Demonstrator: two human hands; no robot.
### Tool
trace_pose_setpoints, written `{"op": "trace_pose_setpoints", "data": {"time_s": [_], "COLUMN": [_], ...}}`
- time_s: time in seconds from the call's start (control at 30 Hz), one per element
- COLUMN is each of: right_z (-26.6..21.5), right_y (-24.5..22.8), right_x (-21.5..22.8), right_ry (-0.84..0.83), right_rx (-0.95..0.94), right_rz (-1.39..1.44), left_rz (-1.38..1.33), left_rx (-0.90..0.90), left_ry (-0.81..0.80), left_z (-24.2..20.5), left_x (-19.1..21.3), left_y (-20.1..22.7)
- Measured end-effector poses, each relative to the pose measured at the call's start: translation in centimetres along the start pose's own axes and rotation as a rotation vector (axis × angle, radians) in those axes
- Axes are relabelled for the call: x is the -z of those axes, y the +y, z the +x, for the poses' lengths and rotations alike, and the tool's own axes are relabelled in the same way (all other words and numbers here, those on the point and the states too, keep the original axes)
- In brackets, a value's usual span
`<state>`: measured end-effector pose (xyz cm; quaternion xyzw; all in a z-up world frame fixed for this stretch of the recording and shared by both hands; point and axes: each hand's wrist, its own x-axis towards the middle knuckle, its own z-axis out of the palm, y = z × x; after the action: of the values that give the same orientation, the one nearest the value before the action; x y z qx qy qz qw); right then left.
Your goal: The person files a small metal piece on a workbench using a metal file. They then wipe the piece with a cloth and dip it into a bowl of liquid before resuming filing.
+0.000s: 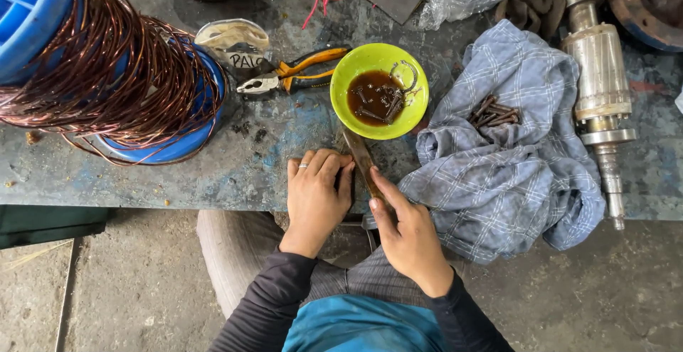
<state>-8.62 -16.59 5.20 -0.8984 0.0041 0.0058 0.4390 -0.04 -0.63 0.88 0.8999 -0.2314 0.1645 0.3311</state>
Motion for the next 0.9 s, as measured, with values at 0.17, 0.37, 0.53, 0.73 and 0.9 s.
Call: {"op": "trace_pose_setpoints", "data": {"time_s": [0.17, 0.37, 0.53, 0.73, 0.9], "right_z": [-3.0, -0.2, 0.2, -5.4, 0.4], "right_y": [0.0, -0.4, -0.4, 1.7, -2.4], "right_x": [0.0, -0.4, -0.5, -1.2, -1.4], "right_ry": [0.004, 0.04, 0.032, -0.018, 0.205], "right_rx": [0.008, 0.039, 0.03, -0.144, 0.028], "right_rz": [-0.047, -0.157, -0.228, -0.344, -0.169], "left_rz": [0.001, -0.019, -0.012, -0.016, -0.01], "left_rx": [0.016, 0.015, 0.038, 0.037, -0.005], "left_ry": [-0.008, -0.015, -0.022, -0.024, 0.082], "left_z": [0.0, 0.1, 0.0, 0.0, -0.3], "left_x": [0.2, 0.1, 0.1, 0.6, -0.8], "left_y": [0.2, -0.1, 0.1, 0.0, -0.8]}}
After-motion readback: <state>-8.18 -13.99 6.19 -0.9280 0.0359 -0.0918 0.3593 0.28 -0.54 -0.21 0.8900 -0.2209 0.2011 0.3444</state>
